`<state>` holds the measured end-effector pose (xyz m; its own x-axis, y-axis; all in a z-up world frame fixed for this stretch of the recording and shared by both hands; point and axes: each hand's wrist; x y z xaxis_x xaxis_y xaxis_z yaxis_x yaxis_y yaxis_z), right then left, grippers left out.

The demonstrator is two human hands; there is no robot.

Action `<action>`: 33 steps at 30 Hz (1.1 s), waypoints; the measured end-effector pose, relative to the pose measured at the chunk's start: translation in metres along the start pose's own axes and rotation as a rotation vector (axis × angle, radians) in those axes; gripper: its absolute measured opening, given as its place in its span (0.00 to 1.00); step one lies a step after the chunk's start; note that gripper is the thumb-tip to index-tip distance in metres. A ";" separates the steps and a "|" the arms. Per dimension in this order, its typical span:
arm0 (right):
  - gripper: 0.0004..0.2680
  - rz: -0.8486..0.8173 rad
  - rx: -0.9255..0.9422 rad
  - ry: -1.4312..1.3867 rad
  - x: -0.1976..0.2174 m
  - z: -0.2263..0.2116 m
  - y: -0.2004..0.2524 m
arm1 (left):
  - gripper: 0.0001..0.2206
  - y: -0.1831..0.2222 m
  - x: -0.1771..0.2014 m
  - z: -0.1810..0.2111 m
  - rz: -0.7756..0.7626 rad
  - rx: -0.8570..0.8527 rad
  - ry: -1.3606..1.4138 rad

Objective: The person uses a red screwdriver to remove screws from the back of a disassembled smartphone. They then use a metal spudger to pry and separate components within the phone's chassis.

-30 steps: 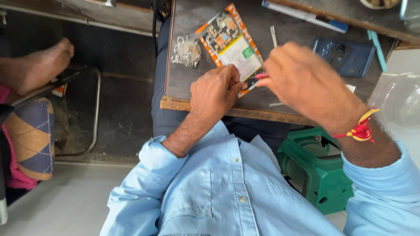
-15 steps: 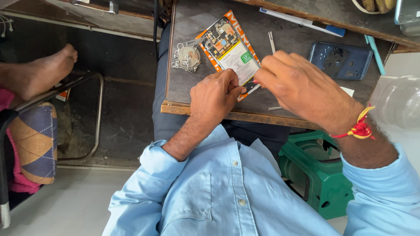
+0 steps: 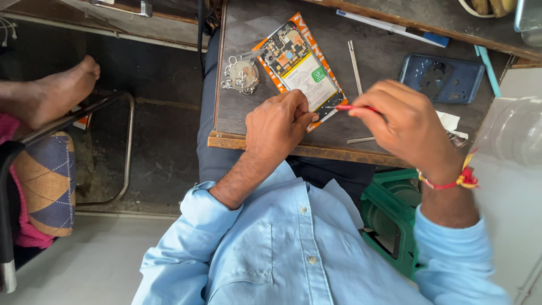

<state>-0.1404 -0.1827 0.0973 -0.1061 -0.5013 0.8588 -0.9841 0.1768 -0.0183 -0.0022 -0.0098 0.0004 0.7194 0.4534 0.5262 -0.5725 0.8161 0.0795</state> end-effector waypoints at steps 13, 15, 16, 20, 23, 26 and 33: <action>0.05 0.560 -0.414 -0.619 -0.106 0.000 0.074 | 0.13 -0.005 0.001 0.009 -0.044 0.079 -0.012; 0.05 0.610 -0.417 -0.676 -0.111 -0.001 0.074 | 0.13 -0.005 0.000 0.009 -0.033 0.069 -0.014; 0.05 0.613 -0.417 -0.678 -0.112 -0.001 0.075 | 0.13 -0.004 0.000 0.009 -0.035 0.065 -0.013; 0.05 0.606 -0.416 -0.673 -0.113 0.000 0.074 | 0.13 -0.003 0.001 0.008 -0.029 0.056 0.000; 0.05 0.593 -0.424 -0.656 -0.112 0.001 0.074 | 0.13 -0.004 0.000 0.009 -0.028 0.059 -0.005; 0.06 0.598 -0.425 -0.665 -0.113 0.000 0.073 | 0.13 -0.004 0.001 0.009 -0.032 0.066 0.000; 0.06 0.632 -0.417 -0.704 -0.115 0.003 0.075 | 0.13 -0.004 0.000 0.008 -0.024 0.055 -0.004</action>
<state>-0.2029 -0.1146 -0.0047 -0.7777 -0.5734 0.2578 -0.6066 0.7921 -0.0678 -0.0032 -0.0156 0.0066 0.7315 0.4322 0.5274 -0.5757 0.8059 0.1381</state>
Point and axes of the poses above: each hand's wrist, its own y-axis away from the middle knuckle, its own x-axis out of the back of the hand, z = x × y, and after that the axes turned 1 degree about y, right-handed
